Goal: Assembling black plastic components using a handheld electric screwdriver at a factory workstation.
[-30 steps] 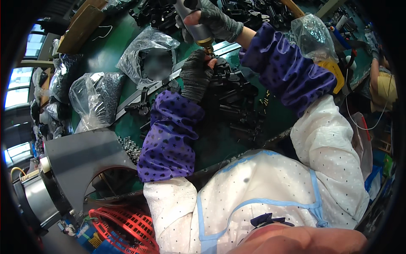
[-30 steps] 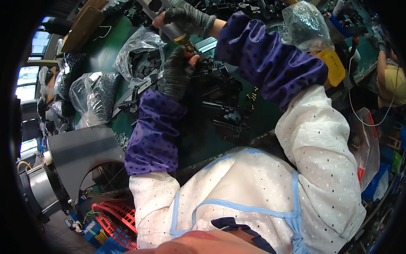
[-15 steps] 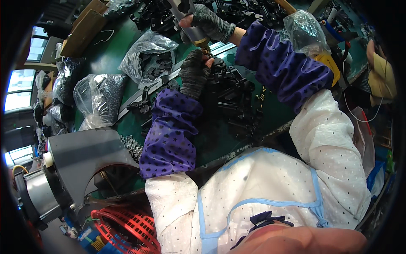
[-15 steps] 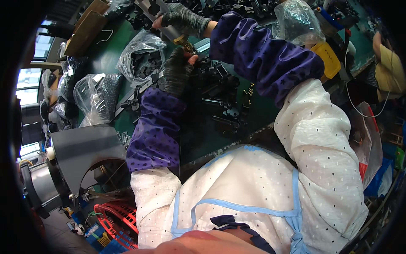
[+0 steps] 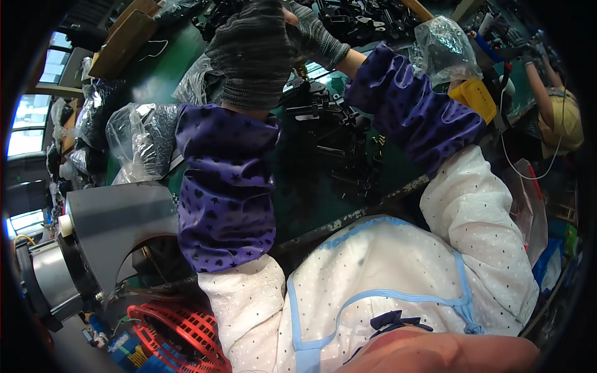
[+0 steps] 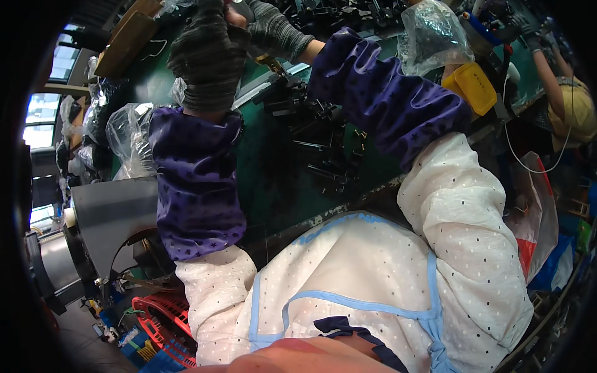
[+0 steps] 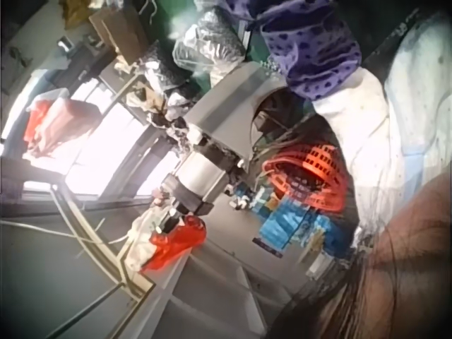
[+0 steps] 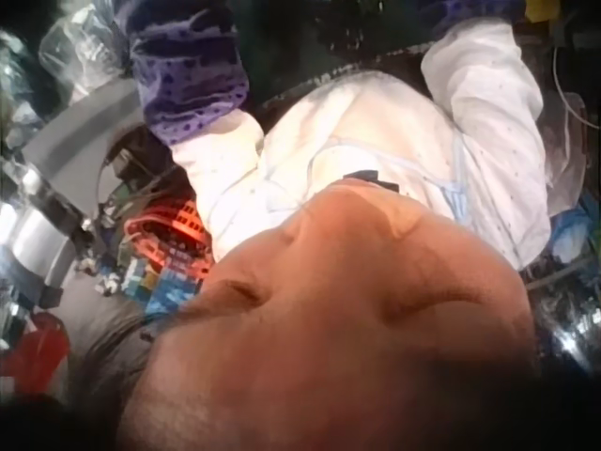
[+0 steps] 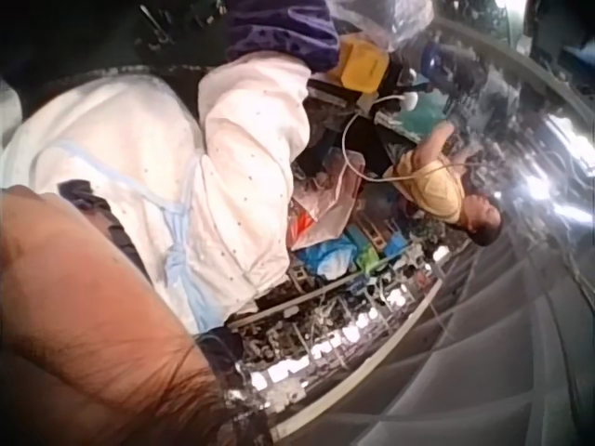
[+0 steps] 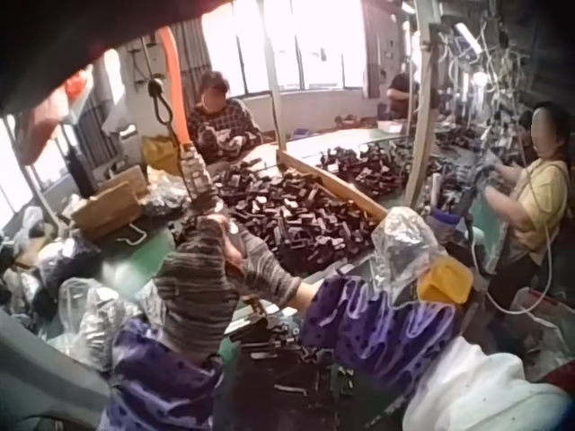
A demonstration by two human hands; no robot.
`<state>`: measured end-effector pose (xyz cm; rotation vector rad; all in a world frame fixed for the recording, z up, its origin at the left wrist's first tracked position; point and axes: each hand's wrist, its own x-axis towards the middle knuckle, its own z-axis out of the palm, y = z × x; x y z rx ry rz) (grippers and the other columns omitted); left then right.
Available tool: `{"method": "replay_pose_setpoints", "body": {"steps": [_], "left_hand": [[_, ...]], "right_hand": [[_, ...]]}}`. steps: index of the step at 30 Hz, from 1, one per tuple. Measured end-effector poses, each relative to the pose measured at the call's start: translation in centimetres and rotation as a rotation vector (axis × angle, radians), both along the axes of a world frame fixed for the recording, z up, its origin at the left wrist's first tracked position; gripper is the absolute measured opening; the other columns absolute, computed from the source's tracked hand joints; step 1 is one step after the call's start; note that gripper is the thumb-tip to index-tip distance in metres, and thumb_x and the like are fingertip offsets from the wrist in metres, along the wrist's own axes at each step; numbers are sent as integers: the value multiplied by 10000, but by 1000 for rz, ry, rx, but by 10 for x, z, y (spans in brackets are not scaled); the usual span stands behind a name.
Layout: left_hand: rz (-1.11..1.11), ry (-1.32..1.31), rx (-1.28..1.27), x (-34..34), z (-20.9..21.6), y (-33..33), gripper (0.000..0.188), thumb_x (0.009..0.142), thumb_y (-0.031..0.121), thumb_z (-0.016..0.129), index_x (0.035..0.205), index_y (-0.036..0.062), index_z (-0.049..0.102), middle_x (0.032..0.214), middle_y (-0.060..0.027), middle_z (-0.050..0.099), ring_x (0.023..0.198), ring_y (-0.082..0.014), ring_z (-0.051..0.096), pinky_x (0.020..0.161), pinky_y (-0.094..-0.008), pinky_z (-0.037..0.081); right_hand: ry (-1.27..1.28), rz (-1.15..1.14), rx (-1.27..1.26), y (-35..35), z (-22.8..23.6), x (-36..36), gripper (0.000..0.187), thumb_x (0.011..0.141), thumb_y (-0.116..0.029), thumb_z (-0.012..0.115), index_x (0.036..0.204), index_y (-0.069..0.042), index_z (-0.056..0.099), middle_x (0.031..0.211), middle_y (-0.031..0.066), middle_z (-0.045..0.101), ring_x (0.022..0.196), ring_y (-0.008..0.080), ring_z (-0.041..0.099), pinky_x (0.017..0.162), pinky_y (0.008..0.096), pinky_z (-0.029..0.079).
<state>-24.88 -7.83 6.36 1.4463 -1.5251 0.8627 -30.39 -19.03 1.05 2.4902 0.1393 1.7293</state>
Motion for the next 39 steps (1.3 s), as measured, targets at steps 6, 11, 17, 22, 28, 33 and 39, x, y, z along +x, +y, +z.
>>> {"method": "replay_pose_setpoints", "body": {"steps": [6,11,17,22,28,33,39], "left_hand": [[-508,860,-123,-15,-43,-6,246,738,168,651,904,61,503,798,-80,579,725,-202,584,602,-273,445],[-320,493,388,2,-133,17,196,679,110,685,803,70,538,786,-89,568,710,-234,570,631,-320,448],[-371,682,542,5,-156,14,159,721,66,664,785,43,520,764,-56,523,713,-145,517,673,-262,422],[-357,525,429,-6,-149,3,194,719,125,683,798,43,526,756,-49,523,692,-137,508,652,-265,424],[-90,315,23,3,-21,22,258,719,269,687,766,58,545,745,-70,551,681,-220,551,615,-289,441],[-74,178,47,-9,7,8,179,728,211,668,767,78,555,734,-79,573,656,-242,560,587,-295,447],[-88,-167,-60,11,17,16,130,727,151,656,771,77,558,732,-84,569,640,-233,561,578,-293,444]], "right_hand": [[141,754,1079,8,-9,-15,523,784,-109,532,1262,-16,341,1218,66,411,1070,134,419,858,254,364],[151,826,1226,13,1,-14,708,691,-248,665,1274,-19,336,1102,-6,452,940,98,424,799,235,362],[101,787,1184,13,0,-11,775,659,-384,711,1250,-22,363,1095,-6,460,953,97,424,801,243,361],[135,668,1238,4,-14,-25,545,709,-314,664,1106,-17,436,955,33,506,859,126,487,723,266,414],[168,349,1091,4,-21,-9,387,699,-213,669,1005,-36,513,832,21,537,784,113,530,653,277,457],[-65,894,1183,25,1,-9,578,780,-205,598,1264,-21,340,1084,20,482,951,99,449,784,238,385],[83,449,1012,26,4,-11,562,787,-200,577,1261,-28,330,724,-43,476,592,59,446,521,237,405]]}}
